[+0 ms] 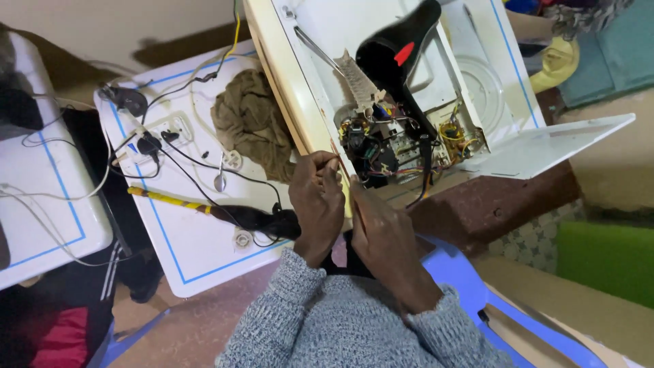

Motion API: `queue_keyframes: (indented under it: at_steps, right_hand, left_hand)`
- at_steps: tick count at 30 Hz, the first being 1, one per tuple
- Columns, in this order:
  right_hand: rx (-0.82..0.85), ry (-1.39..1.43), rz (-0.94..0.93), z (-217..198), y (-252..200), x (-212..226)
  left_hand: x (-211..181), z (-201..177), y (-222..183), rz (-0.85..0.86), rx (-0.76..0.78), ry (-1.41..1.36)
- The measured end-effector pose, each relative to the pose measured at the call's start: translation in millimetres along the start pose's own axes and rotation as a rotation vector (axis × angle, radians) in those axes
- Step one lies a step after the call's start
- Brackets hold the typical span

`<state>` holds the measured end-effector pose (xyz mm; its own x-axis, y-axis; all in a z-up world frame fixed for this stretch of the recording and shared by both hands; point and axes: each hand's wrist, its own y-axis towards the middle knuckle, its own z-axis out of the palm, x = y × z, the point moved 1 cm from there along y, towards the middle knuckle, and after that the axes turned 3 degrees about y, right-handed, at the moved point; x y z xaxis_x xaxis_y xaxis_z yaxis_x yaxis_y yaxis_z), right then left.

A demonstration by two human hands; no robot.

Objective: Disassembling an electronic appliance to remove and inspect internal components using a screwdriver and manual manipulation.

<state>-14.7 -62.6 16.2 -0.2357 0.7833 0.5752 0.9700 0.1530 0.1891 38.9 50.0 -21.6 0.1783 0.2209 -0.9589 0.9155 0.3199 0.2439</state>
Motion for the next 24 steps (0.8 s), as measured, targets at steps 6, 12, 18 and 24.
queue_keyframes:
  at_steps: [6,12,18,24]
  right_hand:
    - [-0.006,-0.040,0.007,-2.1,-15.5,-0.2]
    - [-0.068,0.062,-0.027,13.3,11.9,-2.2]
    - [-0.089,-0.069,-0.015,37.6,-1.8,-20.8]
    - [0.027,0.000,-0.064,8.6,-21.6,-6.8]
  left_hand:
    - [-7.2,-1.8,4.8,0.026,-0.011,-0.005]
    - [-12.8,-1.9,6.6,0.073,-0.019,0.017]
    - [-12.0,-0.1,5.5,0.044,-0.050,0.023]
    - [-16.2,-1.9,4.6,0.079,0.037,0.129]
